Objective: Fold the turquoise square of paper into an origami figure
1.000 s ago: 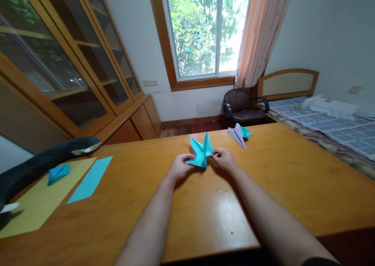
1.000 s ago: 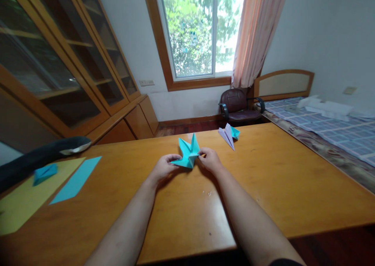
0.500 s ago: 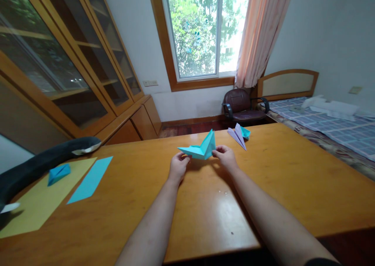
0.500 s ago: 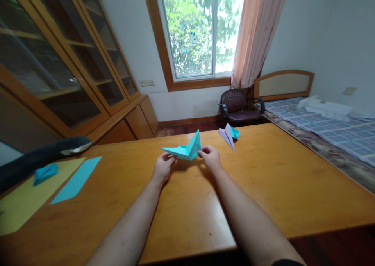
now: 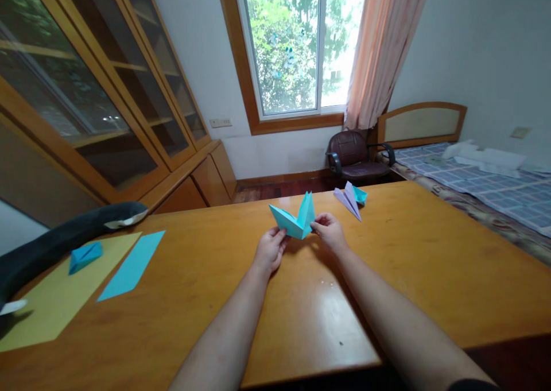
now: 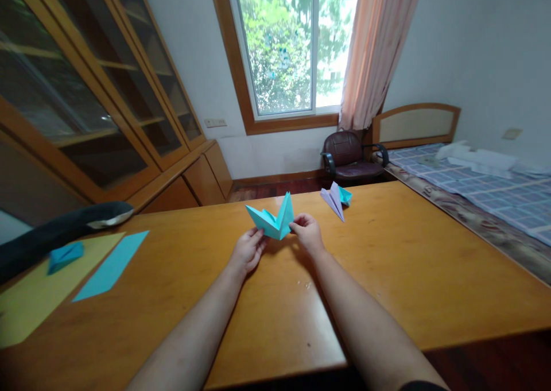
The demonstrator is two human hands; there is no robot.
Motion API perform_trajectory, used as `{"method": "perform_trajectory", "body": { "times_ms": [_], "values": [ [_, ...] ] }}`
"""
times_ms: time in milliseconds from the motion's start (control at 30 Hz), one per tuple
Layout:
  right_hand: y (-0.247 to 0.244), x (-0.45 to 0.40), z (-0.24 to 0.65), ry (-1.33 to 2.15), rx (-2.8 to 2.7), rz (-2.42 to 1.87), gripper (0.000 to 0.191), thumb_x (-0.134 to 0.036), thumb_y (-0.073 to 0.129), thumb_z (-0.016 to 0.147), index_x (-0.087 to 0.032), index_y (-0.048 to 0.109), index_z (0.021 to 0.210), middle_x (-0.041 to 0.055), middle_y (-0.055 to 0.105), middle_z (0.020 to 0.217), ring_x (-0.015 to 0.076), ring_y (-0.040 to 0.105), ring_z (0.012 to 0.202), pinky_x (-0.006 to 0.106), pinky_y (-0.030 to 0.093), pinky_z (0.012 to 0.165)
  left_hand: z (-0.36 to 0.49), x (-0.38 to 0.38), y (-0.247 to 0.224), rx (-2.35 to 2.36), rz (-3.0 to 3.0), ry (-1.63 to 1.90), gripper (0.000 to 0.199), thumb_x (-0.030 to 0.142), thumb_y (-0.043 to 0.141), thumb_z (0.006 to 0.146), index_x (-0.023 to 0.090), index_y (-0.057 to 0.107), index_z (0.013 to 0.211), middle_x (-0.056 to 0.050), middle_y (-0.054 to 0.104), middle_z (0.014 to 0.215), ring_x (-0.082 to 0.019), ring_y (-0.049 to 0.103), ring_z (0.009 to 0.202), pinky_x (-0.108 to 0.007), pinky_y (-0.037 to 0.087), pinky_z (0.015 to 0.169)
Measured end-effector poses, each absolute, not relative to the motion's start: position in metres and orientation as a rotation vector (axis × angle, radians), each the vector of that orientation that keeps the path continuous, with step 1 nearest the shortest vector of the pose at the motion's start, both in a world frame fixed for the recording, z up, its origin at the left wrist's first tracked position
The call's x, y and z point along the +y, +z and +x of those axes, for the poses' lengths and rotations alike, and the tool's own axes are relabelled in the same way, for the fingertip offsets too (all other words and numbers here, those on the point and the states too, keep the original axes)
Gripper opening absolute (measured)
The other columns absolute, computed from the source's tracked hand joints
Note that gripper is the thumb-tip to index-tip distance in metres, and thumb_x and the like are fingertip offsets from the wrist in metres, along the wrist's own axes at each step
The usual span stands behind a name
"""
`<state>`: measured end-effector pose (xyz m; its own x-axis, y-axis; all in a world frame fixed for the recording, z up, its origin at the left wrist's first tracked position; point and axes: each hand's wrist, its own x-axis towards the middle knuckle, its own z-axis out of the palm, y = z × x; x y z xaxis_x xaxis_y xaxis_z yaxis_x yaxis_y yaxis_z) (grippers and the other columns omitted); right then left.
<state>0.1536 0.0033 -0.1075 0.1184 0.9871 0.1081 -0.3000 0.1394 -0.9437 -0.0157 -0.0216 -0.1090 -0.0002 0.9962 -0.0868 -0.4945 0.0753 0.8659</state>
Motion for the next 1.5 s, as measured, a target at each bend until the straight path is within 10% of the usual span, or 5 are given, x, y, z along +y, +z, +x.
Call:
{"method": "perform_trajectory", "body": {
  "times_ms": [667,1500],
  "values": [
    [-0.094,-0.009,0.140,1.370,-1.066,-0.886,0.041,-0.029,0.074,0.052,-0.020,0.052,0.086,-0.0074,0.057,0.055,0.0103,0.052,0.050,0.023,0.043,0.053,-0.009,-0.026,-0.101,0.956,0.915,1.445,0.062,0.039,0.081,0.055,0.016,0.051,0.104,0.000,0.066,0.069,-0.013,0.061,0.058,-0.026,0.050,0.061],
    [-0.098,-0.013,0.132,1.341,-1.327,-0.954,0.024,-0.037,0.069,0.060,-0.016,0.059,0.067,-0.0024,0.059,0.061,0.0109,0.050,0.054,0.023,0.041,0.053,-0.006,-0.031,-0.102,1.016,1.199,1.285,0.038,0.042,0.074,0.064,0.011,0.066,0.084,-0.004,0.067,0.076,-0.014,0.058,0.066,-0.024,0.047,0.063]
  ]
}}
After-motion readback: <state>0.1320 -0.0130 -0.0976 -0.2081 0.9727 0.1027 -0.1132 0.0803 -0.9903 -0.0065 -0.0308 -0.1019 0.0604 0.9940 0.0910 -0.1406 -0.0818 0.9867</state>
